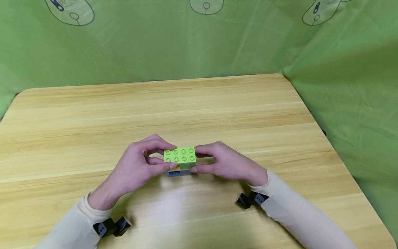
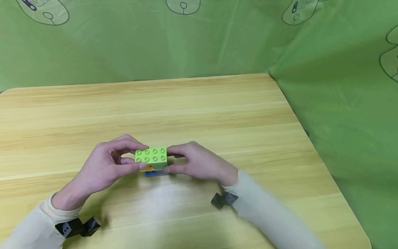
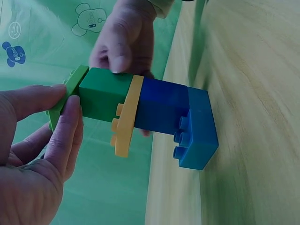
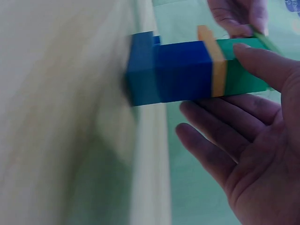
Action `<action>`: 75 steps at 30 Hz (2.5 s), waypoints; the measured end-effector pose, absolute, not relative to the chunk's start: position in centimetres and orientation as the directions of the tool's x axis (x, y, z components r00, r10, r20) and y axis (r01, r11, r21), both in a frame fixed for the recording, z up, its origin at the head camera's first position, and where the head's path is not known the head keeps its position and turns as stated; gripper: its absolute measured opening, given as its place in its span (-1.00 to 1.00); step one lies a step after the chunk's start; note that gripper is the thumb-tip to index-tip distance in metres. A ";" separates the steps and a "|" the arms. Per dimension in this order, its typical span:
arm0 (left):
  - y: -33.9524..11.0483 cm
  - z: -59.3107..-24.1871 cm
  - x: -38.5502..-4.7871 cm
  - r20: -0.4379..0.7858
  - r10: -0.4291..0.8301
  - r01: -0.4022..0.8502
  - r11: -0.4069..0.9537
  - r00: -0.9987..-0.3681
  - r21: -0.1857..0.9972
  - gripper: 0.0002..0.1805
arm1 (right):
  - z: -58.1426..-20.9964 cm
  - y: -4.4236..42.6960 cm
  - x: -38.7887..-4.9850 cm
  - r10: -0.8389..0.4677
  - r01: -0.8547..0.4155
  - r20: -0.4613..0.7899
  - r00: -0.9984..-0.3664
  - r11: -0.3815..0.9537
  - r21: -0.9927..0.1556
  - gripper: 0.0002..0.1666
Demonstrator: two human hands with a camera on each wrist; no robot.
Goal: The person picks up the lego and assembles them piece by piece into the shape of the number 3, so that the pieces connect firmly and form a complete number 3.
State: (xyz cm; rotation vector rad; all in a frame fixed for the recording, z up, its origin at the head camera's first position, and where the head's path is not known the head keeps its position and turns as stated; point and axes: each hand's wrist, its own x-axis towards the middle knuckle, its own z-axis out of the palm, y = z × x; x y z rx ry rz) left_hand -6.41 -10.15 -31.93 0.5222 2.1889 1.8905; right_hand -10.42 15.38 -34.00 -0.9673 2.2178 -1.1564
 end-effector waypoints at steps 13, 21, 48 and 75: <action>-10.1 -32.0 -6.4 0.080 0.395 0.149 0.146 -0.915 0.978 -0.66 | -32.8 15.3 -9.7 -0.711 -0.472 0.202 -0.674 0.205 -0.857 -0.53; -10.1 -32.2 -6.5 0.075 0.397 0.145 0.151 -0.915 0.978 -0.66 | -33.2 15.3 -9.9 -0.723 -0.483 0.230 -0.652 0.162 -0.861 -0.57; -10.5 -32.4 -6.7 0.134 0.417 0.209 0.139 -0.899 0.968 -0.67 | -31.9 14.8 -10.7 -0.766 -0.587 0.252 -0.591 0.194 -0.786 -0.61; -10.7 -33.0 -6.7 0.138 0.442 0.199 0.094 -0.886 0.975 -0.65 | -32.9 14.7 -10.3 -0.736 -0.529 0.242 -0.632 0.181 -0.829 -0.59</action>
